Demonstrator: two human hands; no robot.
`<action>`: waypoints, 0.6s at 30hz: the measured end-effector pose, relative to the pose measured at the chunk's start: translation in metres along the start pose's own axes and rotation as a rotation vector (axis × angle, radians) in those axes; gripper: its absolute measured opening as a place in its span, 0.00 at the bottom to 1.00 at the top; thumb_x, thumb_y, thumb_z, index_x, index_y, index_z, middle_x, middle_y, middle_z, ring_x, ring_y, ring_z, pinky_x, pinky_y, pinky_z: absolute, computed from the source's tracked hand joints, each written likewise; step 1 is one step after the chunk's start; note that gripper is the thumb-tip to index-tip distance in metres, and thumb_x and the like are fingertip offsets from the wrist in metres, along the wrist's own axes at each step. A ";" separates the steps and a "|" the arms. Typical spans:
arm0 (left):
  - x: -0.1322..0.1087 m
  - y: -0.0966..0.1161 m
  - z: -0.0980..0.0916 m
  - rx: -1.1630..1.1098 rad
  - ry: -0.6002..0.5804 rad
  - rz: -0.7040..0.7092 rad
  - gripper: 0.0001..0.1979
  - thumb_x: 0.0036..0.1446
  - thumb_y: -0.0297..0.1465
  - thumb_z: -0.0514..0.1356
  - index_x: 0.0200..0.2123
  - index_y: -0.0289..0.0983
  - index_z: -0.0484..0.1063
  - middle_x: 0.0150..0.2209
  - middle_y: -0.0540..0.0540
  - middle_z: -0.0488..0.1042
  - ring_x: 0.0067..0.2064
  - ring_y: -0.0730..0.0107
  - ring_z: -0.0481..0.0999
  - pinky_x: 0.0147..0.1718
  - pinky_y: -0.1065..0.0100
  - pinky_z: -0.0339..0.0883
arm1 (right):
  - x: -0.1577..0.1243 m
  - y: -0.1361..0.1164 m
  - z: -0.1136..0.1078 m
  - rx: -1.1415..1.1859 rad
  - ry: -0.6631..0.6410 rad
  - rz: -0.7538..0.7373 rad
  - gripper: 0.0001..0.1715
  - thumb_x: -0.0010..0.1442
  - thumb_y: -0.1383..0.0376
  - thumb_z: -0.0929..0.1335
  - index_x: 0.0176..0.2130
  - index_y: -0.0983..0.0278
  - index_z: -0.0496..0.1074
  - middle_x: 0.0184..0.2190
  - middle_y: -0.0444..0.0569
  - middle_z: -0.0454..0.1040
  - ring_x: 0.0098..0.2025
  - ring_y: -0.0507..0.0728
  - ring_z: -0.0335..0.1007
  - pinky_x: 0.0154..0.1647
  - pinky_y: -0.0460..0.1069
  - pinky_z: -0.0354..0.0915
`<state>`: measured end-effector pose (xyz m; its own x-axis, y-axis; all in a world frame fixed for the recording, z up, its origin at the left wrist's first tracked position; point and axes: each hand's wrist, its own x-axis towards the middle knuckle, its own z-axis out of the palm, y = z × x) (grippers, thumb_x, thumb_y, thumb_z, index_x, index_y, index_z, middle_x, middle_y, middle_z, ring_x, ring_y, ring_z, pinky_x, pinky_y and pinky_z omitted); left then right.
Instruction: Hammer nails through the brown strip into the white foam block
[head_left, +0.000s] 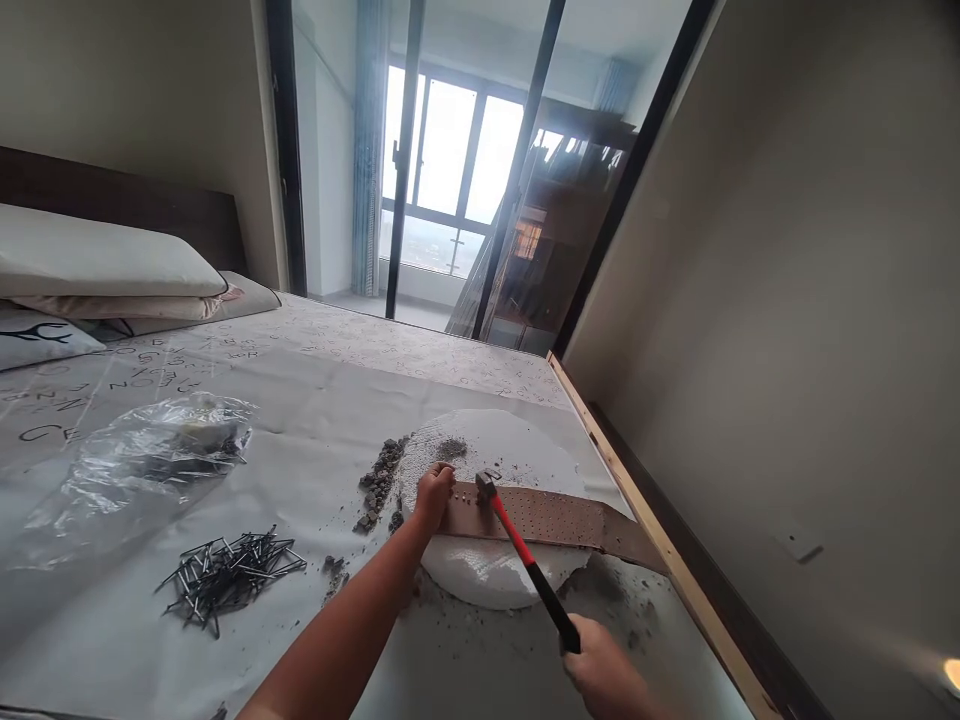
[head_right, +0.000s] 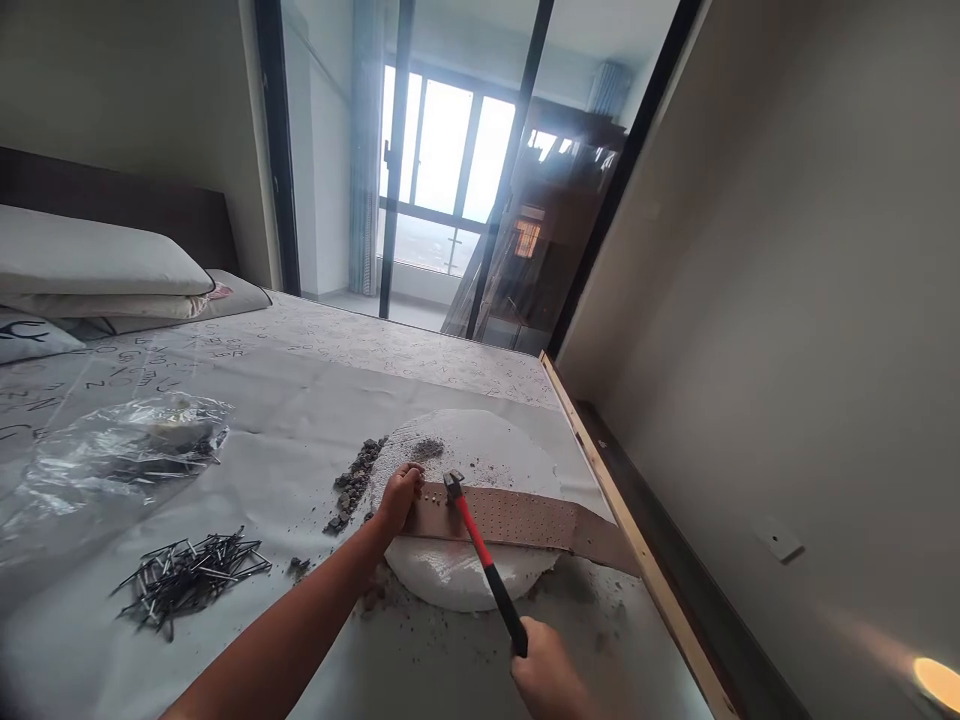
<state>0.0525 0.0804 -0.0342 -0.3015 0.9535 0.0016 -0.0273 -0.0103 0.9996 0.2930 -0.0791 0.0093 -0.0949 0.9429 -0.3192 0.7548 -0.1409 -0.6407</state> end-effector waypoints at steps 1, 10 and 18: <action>0.000 0.001 0.000 -0.016 0.007 -0.010 0.07 0.45 0.36 0.51 0.25 0.38 0.62 0.20 0.54 0.61 0.21 0.76 0.61 0.21 0.73 0.56 | 0.001 0.002 0.004 0.014 -0.010 0.025 0.12 0.42 0.77 0.59 0.20 0.61 0.53 0.17 0.39 0.53 0.21 0.50 0.51 0.23 0.45 0.48; 0.000 0.004 -0.001 -0.091 0.010 -0.029 0.08 0.44 0.37 0.54 0.24 0.38 0.62 0.18 0.54 0.62 0.20 0.77 0.61 0.20 0.73 0.56 | -0.006 -0.004 -0.012 0.129 -0.040 0.000 0.06 0.43 0.72 0.58 0.23 0.61 0.55 0.16 0.37 0.49 0.18 0.49 0.48 0.20 0.44 0.47; 0.004 -0.002 -0.005 -0.297 -0.053 -0.058 0.08 0.46 0.36 0.52 0.21 0.39 0.57 0.18 0.55 0.58 0.19 0.78 0.58 0.21 0.72 0.55 | -0.002 -0.007 0.002 0.095 -0.029 -0.004 0.09 0.41 0.76 0.59 0.21 0.62 0.56 0.17 0.38 0.54 0.20 0.49 0.50 0.20 0.44 0.47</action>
<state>0.0462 0.0828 -0.0360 -0.2416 0.9693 -0.0465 -0.3230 -0.0352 0.9457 0.2861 -0.0808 0.0131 -0.1173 0.9345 -0.3361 0.6898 -0.1668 -0.7045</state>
